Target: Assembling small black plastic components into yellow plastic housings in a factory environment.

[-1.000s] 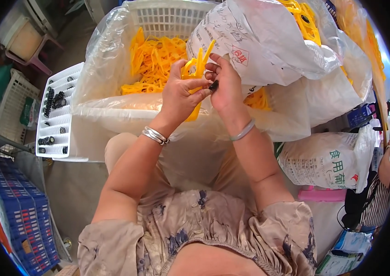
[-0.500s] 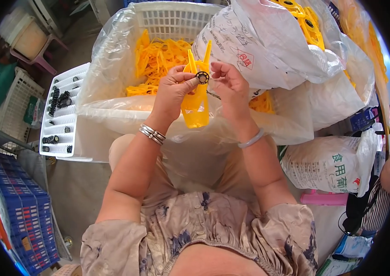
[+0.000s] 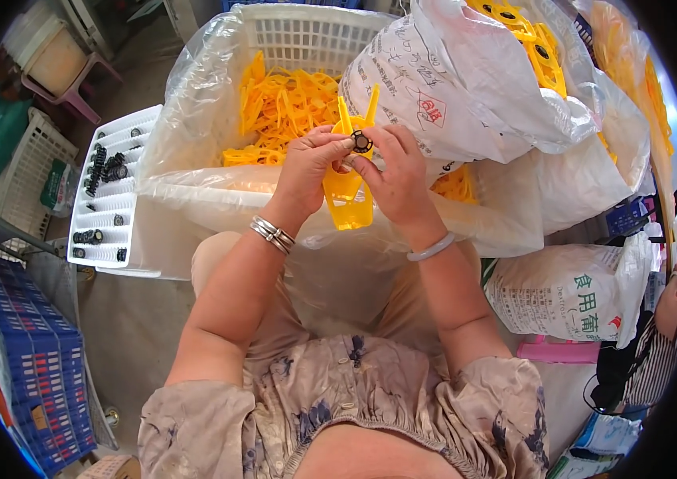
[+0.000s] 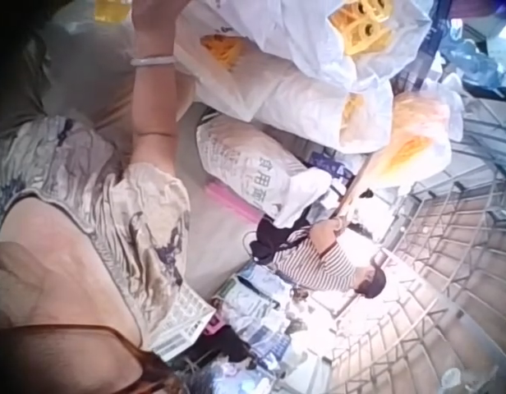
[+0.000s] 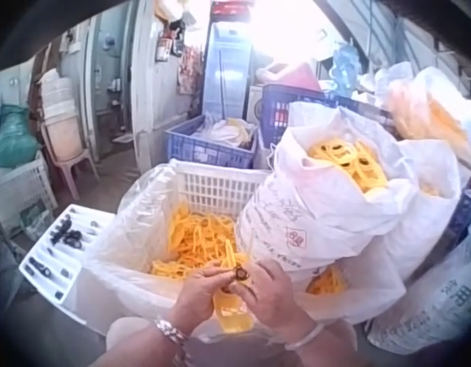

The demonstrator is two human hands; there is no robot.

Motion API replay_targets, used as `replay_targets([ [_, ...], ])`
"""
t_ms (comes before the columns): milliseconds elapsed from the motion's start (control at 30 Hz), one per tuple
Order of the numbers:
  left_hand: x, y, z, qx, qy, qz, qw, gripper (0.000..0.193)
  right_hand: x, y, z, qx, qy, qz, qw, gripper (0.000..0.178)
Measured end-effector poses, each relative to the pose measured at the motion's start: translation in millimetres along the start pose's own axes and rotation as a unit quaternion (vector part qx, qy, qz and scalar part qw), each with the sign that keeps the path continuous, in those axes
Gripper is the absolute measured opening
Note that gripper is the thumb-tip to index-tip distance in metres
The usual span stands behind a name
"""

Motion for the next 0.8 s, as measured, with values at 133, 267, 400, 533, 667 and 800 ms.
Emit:
replay_targets([
  [133,-3,-6,4,0.014,-0.005,0.0,1.0,0.005,-1,0,6,0.012,-0.024,-0.021,0.999,0.036],
  [267,-8,-14,5,-0.046,0.055,-0.006,0.997,0.008,-2,0,12,0.051,-0.006,-0.022,0.998,0.038],
  [400,-6,-12,2,-0.032,0.04,-0.027,0.998,0.013,1,-2,9,0.107,0.001,-0.021,0.994,0.043],
  [533,-3,-6,2,-0.037,0.016,-0.01,0.999,0.012,4,1,9,0.144,-0.048,-0.012,0.988,0.048],
  [667,-2,-8,0,-0.048,0.017,-0.003,0.999,0.011,1,4,10,0.059,-0.037,0.014,0.997,0.046],
  [800,-4,-9,2,-0.031,0.003,-0.016,0.999,0.011,-1,-1,6,-0.029,0.018,-0.006,0.999,0.04],
])
Point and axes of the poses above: each hand's wrist, its own x-axis towards the middle knuckle, its own y-axis out of the back of the hand, z = x × y, the point moved 7 cm from there along x, towards the middle knuckle, and after that the axes turned 11 degrees about x, right-handed, at the moved point
